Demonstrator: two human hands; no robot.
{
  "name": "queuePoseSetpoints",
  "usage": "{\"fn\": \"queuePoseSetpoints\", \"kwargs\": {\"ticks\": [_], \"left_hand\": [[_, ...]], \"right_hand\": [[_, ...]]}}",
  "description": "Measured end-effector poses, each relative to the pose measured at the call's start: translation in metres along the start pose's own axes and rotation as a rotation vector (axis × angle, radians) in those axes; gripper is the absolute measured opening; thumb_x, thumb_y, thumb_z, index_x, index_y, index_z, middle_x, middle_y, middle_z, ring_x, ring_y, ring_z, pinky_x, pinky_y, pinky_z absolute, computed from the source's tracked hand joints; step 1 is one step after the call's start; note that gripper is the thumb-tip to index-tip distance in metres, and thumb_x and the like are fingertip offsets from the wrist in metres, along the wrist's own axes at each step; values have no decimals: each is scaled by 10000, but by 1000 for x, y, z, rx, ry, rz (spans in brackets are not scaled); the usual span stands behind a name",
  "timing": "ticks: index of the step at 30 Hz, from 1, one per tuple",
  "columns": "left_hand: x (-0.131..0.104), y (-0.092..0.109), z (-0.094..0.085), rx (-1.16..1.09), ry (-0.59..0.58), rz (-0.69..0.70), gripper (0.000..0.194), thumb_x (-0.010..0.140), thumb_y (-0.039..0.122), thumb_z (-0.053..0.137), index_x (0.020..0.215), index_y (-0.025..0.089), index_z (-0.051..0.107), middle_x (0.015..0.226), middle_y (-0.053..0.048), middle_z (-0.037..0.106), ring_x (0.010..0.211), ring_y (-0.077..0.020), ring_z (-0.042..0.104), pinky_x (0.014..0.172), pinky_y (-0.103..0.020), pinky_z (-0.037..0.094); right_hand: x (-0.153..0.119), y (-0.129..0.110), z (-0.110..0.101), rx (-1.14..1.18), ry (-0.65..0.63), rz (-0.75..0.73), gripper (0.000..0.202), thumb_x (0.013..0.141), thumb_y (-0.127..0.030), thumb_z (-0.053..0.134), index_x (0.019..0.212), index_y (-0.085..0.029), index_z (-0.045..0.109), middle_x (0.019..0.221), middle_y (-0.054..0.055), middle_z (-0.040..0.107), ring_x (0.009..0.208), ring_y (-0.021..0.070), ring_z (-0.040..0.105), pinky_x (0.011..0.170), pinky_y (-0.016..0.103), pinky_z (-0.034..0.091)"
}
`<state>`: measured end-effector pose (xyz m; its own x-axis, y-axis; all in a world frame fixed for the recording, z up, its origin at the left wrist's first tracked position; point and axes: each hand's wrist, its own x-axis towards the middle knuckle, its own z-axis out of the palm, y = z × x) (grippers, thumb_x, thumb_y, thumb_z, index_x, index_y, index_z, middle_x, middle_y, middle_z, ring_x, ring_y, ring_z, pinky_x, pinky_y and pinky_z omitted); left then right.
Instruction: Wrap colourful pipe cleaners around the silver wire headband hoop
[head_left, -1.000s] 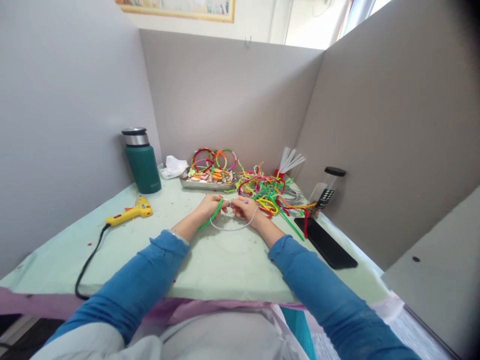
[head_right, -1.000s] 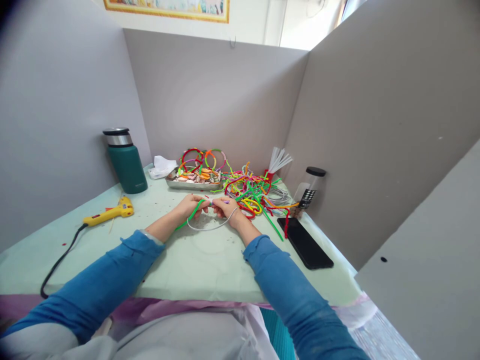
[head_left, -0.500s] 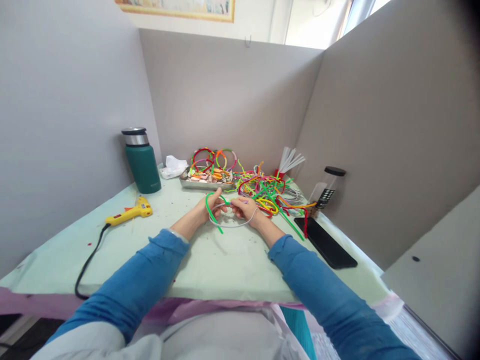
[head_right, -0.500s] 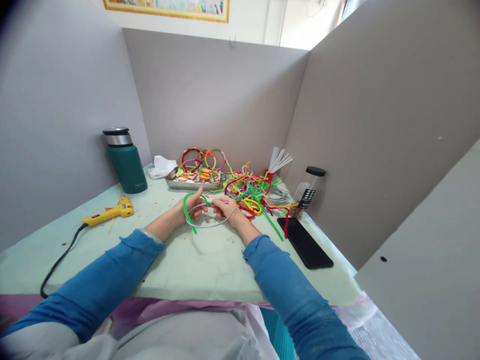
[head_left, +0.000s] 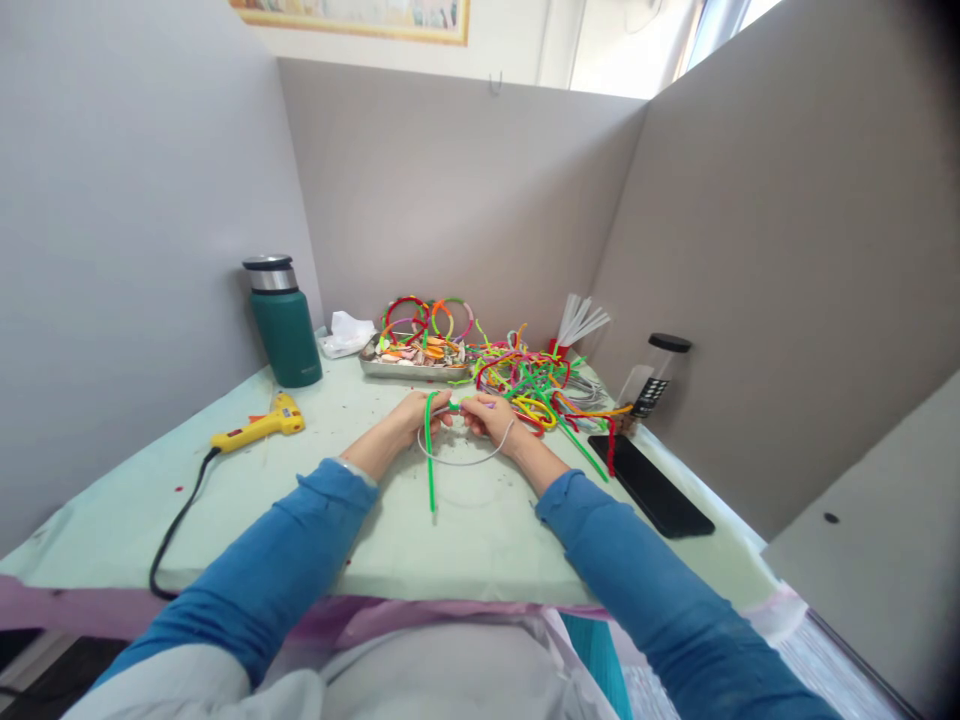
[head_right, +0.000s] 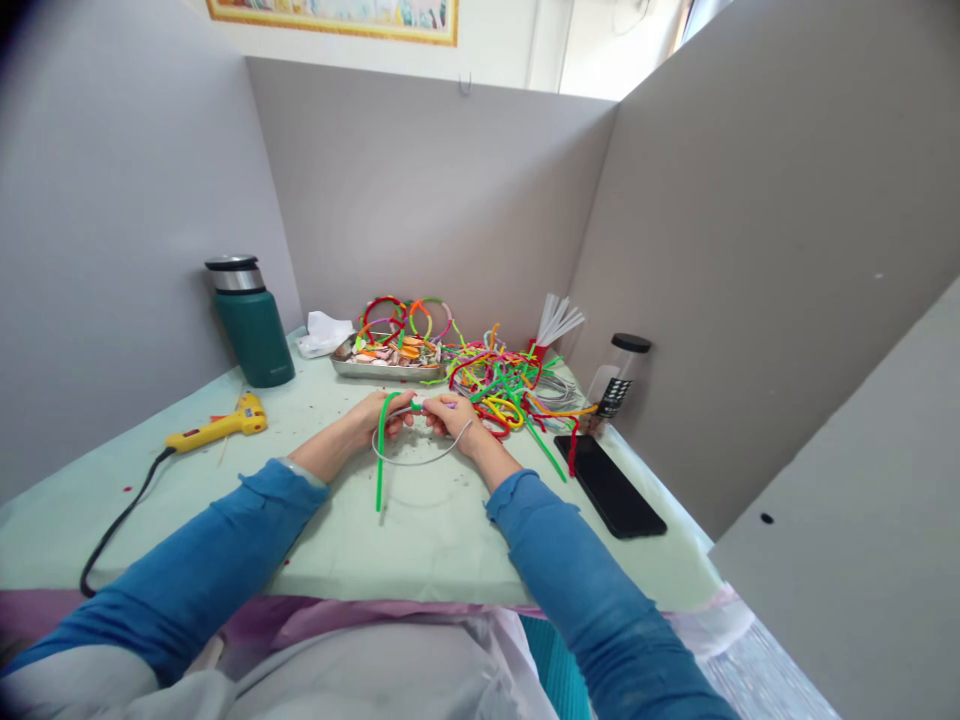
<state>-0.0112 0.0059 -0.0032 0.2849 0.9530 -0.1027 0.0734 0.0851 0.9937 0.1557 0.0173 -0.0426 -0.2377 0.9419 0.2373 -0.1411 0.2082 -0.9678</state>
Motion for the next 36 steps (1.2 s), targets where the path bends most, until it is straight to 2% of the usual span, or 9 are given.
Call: {"fn": "queuePoseSetpoints", "kwargs": {"ticks": [3, 9, 12, 15, 17, 20, 22, 30, 36], "left_hand": [[4, -1, -4, -115, -43, -74, 422, 853, 505, 526, 770, 100, 610, 489, -21, 558, 320, -70, 378, 343, -207, 280], [3, 5, -9, -282, -77, -230, 756, 840, 721, 190, 781, 96, 611, 530, -81, 597, 312, -108, 385, 348, -243, 334], [1, 8, -11, -314, -77, -228, 813, 786, 787, 167, 769, 104, 608, 577, -105, 627, 329, -115, 406, 363, -255, 349], [0, 8, -11, -266, -98, -231, 775, 748, 816, 274, 751, 114, 600, 617, -98, 645, 350, -105, 422, 382, -253, 359], [0, 6, -10, -192, -100, -182, 671, 730, 775, 438, 754, 122, 592, 627, -70, 643, 365, -89, 429, 394, -239, 360], [1, 2, -6, -53, -98, -38, 483, 665, 590, 703, 774, 137, 576, 627, -14, 625, 376, -61, 423, 400, -212, 342], [1, -1, -4, 25, -92, 26, 433, 626, 495, 774, 742, 143, 550, 619, 4, 614, 375, -51, 417, 389, -203, 319], [1, -2, 2, 146, 1, 30, 305, 764, 413, 667, 718, 148, 523, 589, 10, 588, 346, -54, 416, 356, -203, 282], [2, 0, 1, 16, -28, 10, 179, 819, 277, 597, 731, 145, 515, 547, 31, 519, 312, -30, 296, 327, -194, 209]], "right_hand": [[0, 0, 0, -4, -6, -12, 296, 673, -427, 711, 622, -155, 608, 534, -8, 581, 393, 61, 440, 376, 200, 297], [-2, -4, 2, 25, -12, -2, 294, 655, -420, 720, 631, -146, 617, 519, -10, 577, 383, 61, 433, 369, 201, 288], [-3, -4, 2, 46, -9, 7, 299, 647, -425, 729, 634, -150, 611, 525, -11, 578, 384, 63, 433, 368, 203, 285], [-2, -3, 0, 62, -9, 5, 297, 649, -423, 732, 643, -153, 608, 530, -17, 576, 388, 62, 440, 372, 200, 287], [-2, -2, 0, 62, -14, -1, 294, 658, -419, 726, 639, -152, 602, 532, -19, 575, 390, 59, 442, 376, 198, 287], [-1, -1, -1, 52, -14, -4, 300, 666, -415, 718, 612, -151, 586, 534, -17, 574, 392, 59, 446, 378, 199, 291], [-1, -2, 0, 46, -5, 0, 293, 665, -408, 715, 608, -150, 588, 529, -17, 569, 391, 60, 443, 375, 200, 290], [1, -2, 2, 15, 40, 33, 288, 664, -419, 708, 653, -150, 606, 537, -14, 575, 385, 63, 440, 371, 204, 289], [-2, -3, 3, -24, 9, -17, 333, 684, -469, 691, 658, -151, 594, 559, -12, 581, 386, 63, 444, 379, 205, 303]]}}
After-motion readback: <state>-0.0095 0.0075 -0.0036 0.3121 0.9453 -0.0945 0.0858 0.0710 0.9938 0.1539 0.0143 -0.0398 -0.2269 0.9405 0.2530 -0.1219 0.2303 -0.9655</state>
